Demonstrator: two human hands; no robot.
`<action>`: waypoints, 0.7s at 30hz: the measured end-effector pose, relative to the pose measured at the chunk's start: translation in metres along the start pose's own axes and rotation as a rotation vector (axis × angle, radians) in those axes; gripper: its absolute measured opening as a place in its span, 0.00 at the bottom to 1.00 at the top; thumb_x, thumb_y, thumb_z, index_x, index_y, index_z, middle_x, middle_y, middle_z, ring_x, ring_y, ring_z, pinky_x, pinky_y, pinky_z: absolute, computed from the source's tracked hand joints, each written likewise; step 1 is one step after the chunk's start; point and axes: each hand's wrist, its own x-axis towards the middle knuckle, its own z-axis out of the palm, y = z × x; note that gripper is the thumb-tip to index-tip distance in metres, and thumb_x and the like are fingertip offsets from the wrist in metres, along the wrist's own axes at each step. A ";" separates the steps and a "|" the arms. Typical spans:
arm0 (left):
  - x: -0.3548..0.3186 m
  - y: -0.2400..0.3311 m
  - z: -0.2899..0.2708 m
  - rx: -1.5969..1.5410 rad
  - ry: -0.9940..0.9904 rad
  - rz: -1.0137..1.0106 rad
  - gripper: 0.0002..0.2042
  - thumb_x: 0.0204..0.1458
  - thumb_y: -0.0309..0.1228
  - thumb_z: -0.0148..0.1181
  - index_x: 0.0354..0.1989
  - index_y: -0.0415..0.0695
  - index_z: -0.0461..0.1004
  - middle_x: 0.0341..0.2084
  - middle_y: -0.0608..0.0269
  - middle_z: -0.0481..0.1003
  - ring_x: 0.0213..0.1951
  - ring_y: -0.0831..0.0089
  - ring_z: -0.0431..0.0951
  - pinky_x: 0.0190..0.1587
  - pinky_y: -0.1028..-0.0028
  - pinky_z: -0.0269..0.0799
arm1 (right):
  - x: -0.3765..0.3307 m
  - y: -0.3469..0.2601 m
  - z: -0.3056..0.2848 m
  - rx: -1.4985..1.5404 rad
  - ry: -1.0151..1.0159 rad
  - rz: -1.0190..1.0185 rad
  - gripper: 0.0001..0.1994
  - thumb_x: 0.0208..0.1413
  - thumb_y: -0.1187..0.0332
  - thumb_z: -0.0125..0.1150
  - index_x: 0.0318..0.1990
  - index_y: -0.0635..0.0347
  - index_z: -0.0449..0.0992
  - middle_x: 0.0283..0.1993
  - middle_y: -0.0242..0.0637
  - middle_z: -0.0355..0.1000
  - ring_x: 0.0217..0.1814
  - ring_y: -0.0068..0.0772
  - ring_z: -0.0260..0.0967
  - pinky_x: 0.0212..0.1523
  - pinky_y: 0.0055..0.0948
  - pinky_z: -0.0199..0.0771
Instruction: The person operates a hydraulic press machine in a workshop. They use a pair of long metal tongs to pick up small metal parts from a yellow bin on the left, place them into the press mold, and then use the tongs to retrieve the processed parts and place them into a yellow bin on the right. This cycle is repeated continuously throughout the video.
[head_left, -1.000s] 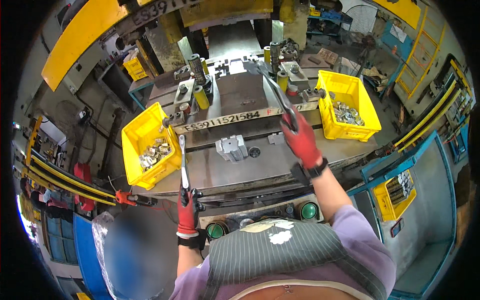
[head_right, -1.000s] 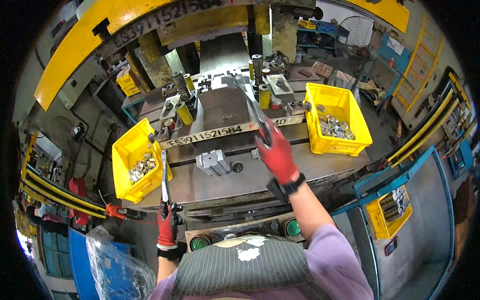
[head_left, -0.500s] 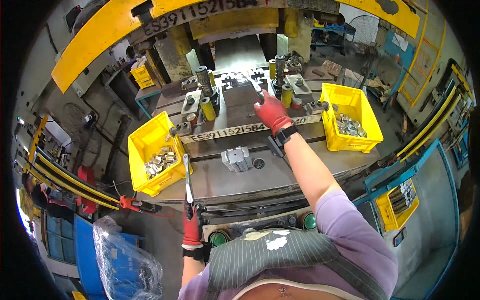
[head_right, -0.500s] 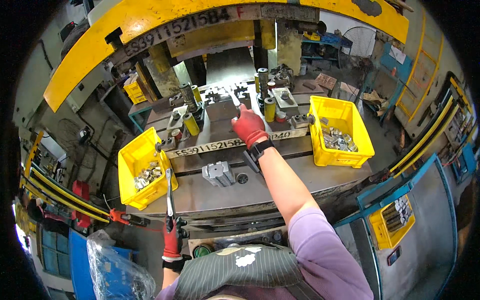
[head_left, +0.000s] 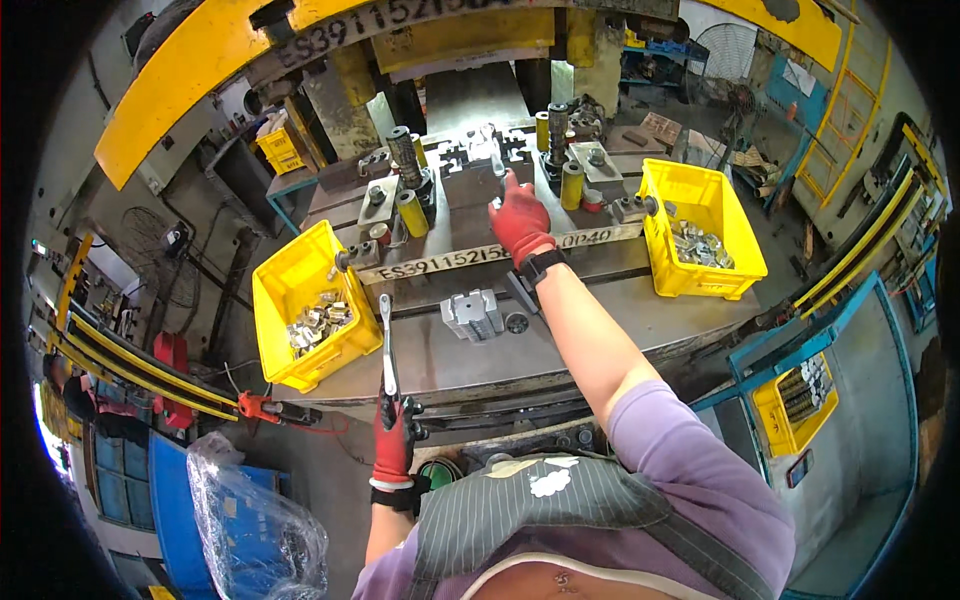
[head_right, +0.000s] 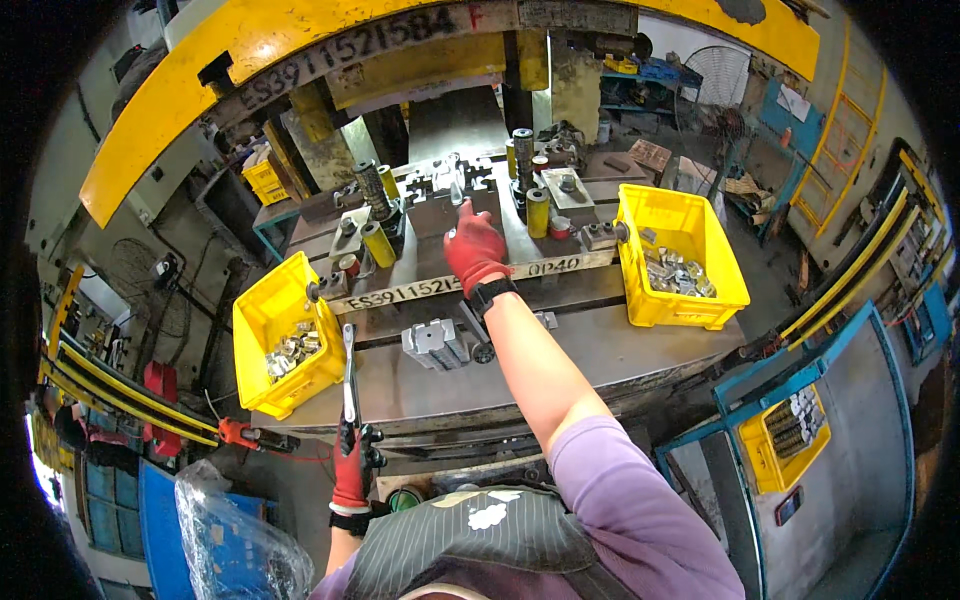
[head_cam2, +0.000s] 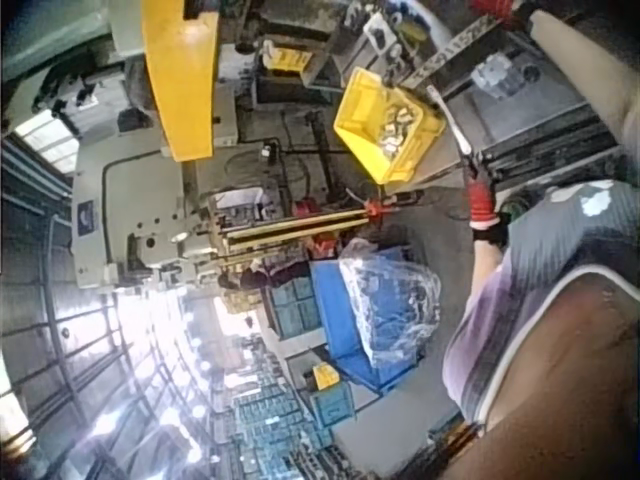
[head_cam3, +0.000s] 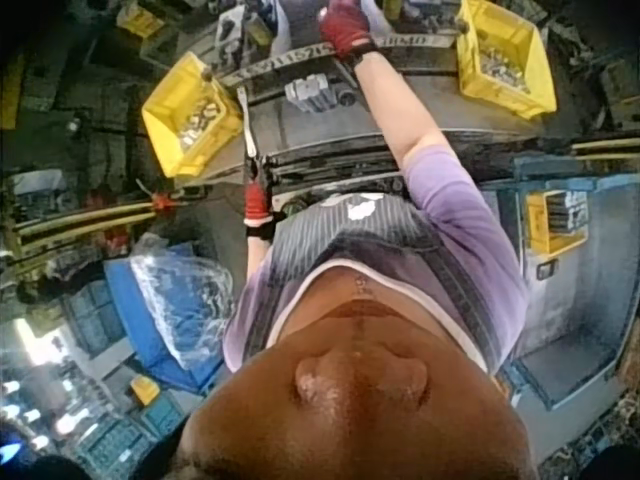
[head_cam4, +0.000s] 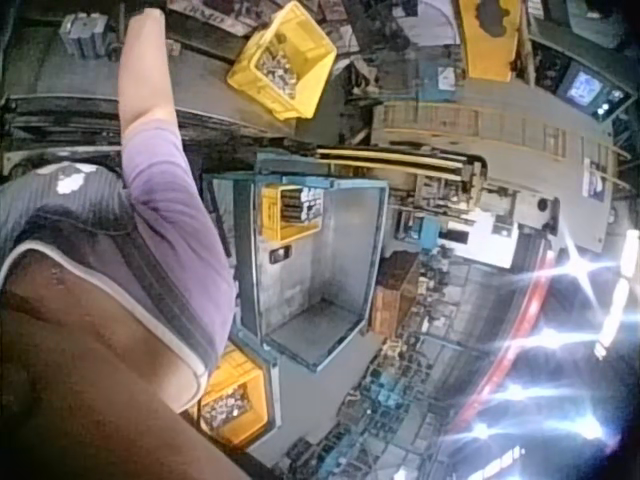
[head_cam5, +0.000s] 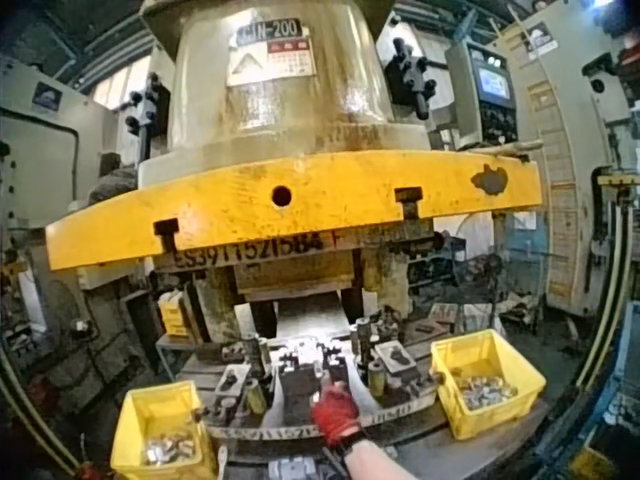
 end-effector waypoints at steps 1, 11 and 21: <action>0.002 -0.004 -0.004 0.017 -0.005 0.003 0.16 0.52 0.28 0.50 0.49 0.46 0.59 0.21 0.65 0.69 0.13 0.83 0.63 0.14 0.81 0.63 | 0.001 0.000 0.003 0.005 0.024 0.003 0.31 0.42 0.60 0.58 0.55 0.58 0.56 0.42 0.50 0.62 0.37 0.46 0.69 0.35 0.38 0.71; 0.011 -0.037 -0.027 0.105 0.022 0.046 0.13 0.53 0.30 0.48 0.47 0.46 0.60 0.21 0.65 0.69 0.12 0.83 0.63 0.14 0.81 0.63 | -0.014 -0.008 -0.015 0.059 -0.127 0.043 0.30 0.44 0.60 0.57 0.55 0.59 0.57 0.44 0.53 0.63 0.42 0.50 0.68 0.40 0.40 0.69; -0.001 -0.008 -0.003 0.126 0.008 0.013 0.17 0.53 0.30 0.48 0.52 0.46 0.58 0.21 0.65 0.69 0.12 0.83 0.62 0.14 0.81 0.63 | 0.022 0.019 -0.024 0.148 -0.203 -0.078 0.21 0.43 0.60 0.56 0.43 0.64 0.65 0.33 0.46 0.71 0.38 0.46 0.69 0.38 0.38 0.68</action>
